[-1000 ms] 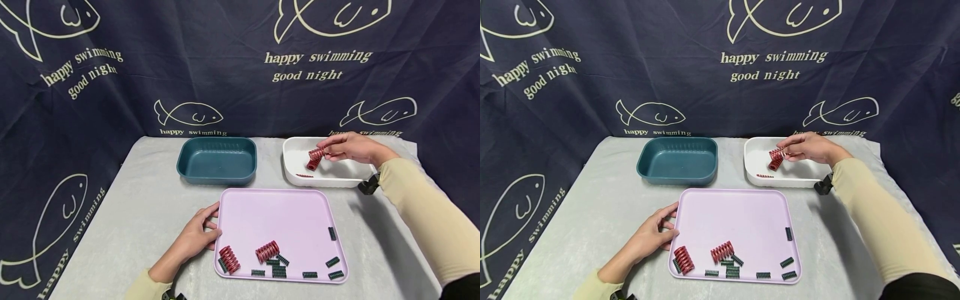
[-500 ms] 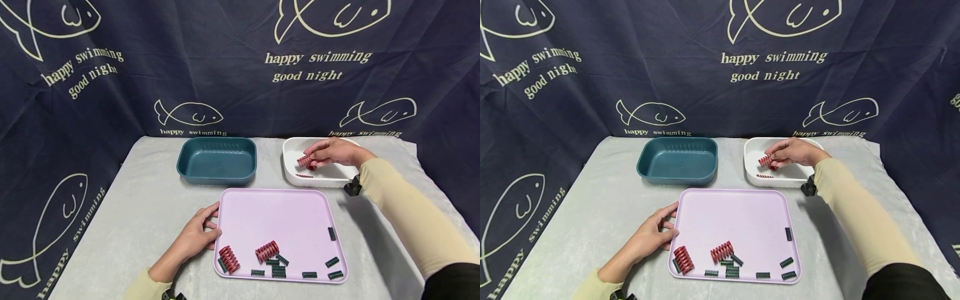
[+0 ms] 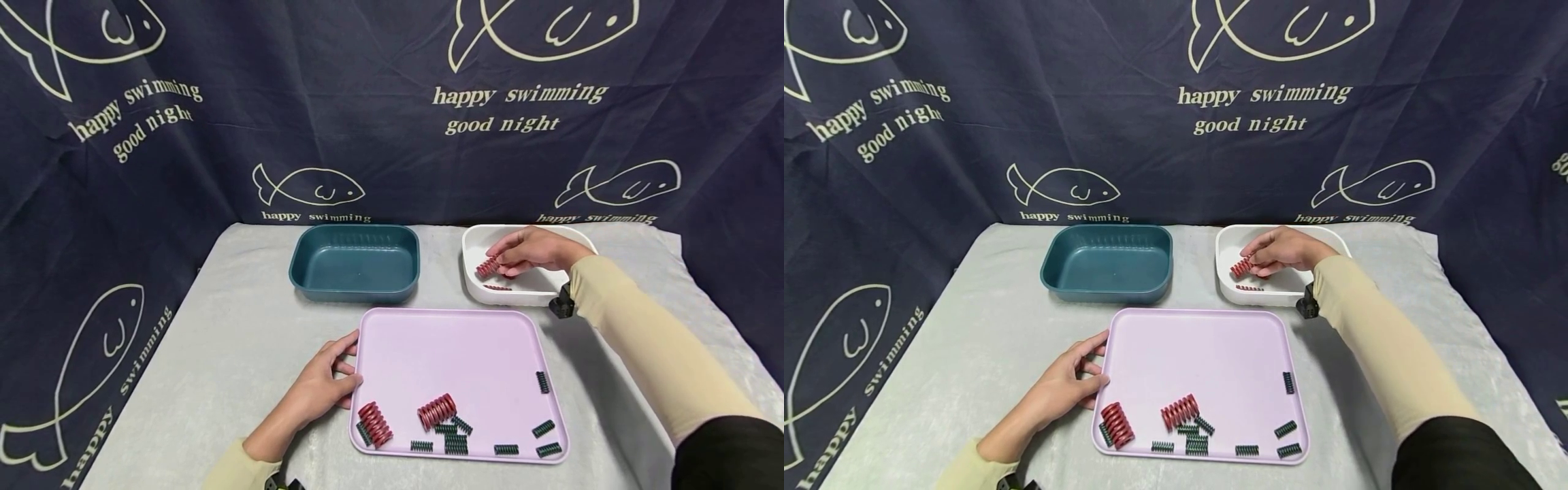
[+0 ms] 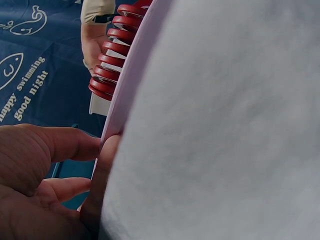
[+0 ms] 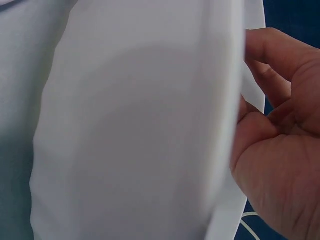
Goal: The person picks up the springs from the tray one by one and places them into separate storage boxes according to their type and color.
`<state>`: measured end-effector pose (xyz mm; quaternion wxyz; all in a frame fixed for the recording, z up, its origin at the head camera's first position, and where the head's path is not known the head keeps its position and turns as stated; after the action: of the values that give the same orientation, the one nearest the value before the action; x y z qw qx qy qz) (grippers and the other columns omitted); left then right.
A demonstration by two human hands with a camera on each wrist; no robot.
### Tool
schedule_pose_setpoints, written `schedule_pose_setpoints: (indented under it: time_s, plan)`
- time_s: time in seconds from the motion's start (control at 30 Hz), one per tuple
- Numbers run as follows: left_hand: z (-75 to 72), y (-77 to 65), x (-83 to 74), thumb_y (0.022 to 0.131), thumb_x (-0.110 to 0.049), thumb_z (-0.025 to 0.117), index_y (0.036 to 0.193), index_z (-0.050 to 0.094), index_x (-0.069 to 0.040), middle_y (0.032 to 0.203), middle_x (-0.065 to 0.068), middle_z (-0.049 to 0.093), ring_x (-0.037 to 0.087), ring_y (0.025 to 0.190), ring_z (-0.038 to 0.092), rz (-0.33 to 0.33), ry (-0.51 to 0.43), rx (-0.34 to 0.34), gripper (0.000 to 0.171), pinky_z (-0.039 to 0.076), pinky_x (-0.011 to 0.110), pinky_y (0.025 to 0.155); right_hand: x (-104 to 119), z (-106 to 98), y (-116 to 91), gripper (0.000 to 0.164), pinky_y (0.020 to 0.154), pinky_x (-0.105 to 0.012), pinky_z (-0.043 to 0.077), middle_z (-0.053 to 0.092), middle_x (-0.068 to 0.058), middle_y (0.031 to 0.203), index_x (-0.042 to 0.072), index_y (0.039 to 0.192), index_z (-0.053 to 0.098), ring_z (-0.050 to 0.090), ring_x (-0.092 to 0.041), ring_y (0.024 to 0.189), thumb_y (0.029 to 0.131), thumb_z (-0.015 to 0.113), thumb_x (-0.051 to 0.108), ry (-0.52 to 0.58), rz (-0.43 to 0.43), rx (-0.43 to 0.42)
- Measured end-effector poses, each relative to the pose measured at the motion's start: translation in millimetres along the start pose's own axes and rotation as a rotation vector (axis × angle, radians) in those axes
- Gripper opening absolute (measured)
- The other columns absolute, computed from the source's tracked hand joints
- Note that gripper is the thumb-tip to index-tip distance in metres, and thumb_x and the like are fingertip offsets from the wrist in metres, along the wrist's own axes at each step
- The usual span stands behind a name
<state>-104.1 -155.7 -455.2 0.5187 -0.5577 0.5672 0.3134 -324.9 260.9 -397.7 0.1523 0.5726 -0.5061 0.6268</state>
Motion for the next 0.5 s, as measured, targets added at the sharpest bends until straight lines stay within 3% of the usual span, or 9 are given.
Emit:
schedule_pose_setpoints:
  time_s: [0.5]
  plan:
    - [-0.2,-0.4,-0.8,0.089,0.009,0.071,0.155,0.046,-0.009,0.131,0.014,0.051,0.023,0.098,0.059,-0.003,0.001,-0.001,0.074,0.062,0.038,0.053,2.6,2.8,-0.2,0.046,0.078,-0.031,0.063,0.072,-0.020,0.104,-0.016,0.141,0.047,0.072,-0.019,0.086,0.098,0.060,-0.010,0.052,0.012,-0.007]
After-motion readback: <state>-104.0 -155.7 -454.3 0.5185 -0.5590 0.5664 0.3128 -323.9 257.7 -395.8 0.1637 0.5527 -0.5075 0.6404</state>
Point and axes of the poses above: each hand's wrist, its own y-axis towards the middle knuckle, its own z-axis out of the palm, x = y × z, the point moved 1 cm from there along y, towards the middle knuckle
